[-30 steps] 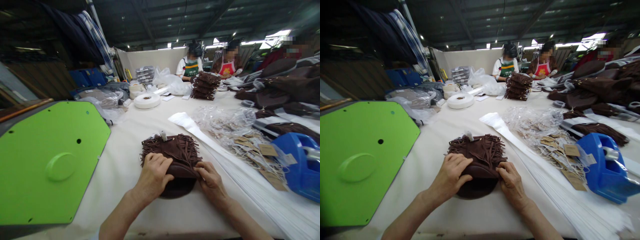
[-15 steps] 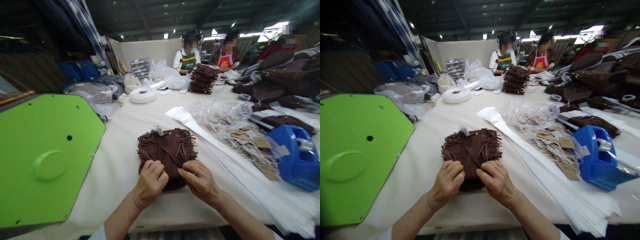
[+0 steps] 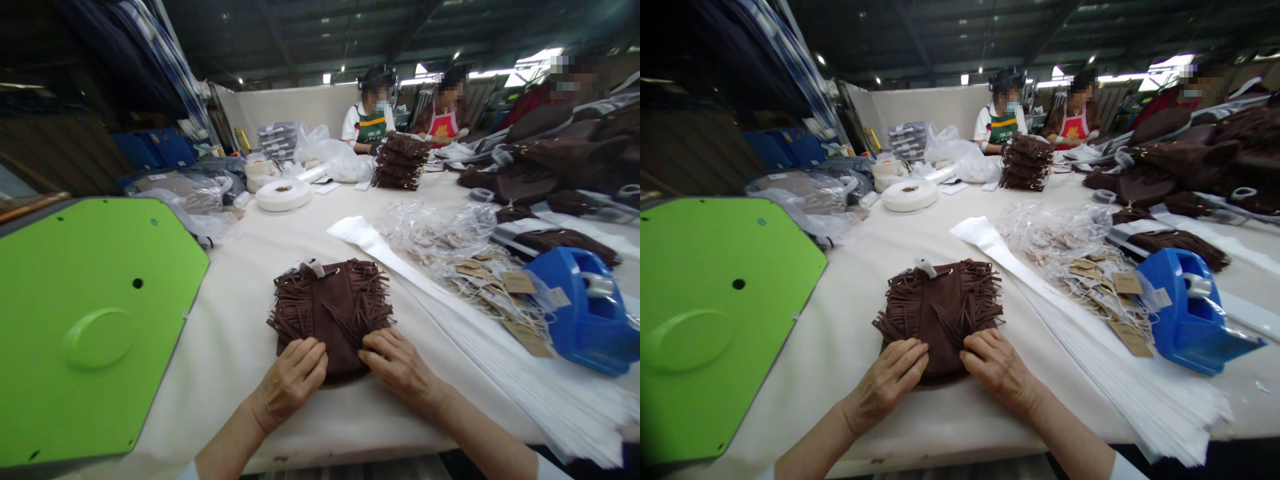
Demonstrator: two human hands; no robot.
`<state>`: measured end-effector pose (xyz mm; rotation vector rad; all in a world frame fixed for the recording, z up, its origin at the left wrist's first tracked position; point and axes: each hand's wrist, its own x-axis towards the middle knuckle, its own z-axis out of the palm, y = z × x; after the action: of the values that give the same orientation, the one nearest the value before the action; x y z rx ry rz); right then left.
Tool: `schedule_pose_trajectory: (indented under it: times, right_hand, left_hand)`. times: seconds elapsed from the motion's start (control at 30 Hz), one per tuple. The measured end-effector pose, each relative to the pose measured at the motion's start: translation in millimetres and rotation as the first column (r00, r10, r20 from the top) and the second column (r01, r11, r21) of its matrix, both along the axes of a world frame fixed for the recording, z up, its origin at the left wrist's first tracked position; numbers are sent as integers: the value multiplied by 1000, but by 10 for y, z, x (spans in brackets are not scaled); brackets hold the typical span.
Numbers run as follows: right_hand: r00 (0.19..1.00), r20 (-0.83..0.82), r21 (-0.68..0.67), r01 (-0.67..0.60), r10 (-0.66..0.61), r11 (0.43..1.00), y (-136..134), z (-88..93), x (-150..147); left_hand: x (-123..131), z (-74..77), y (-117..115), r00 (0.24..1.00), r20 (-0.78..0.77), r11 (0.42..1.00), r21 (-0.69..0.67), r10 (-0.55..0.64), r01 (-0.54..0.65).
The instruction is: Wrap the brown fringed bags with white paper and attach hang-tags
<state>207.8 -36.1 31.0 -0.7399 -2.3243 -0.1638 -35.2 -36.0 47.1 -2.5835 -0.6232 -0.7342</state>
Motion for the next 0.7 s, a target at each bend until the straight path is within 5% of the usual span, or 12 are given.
schedule_pose_trajectory:
  times: [0.37, 0.53, 0.7]
  right_hand:
    - [1000, -28, -76, -11, 9, 997, -10, -15, -8]
    - [993, 25, -166, 121, -118, 979, -41, 60, -134]
    - [995, 84, -67, 66, -61, 996, -51, 78, -174]
  left_hand:
    - [-207, -11, 201, 993, 63, 995, 1, 98, -98]
    - [-173, -32, 282, 995, 11, 995, 29, 98, -98]
    - [-149, -81, 319, 996, 9, 996, 35, 87, -88]
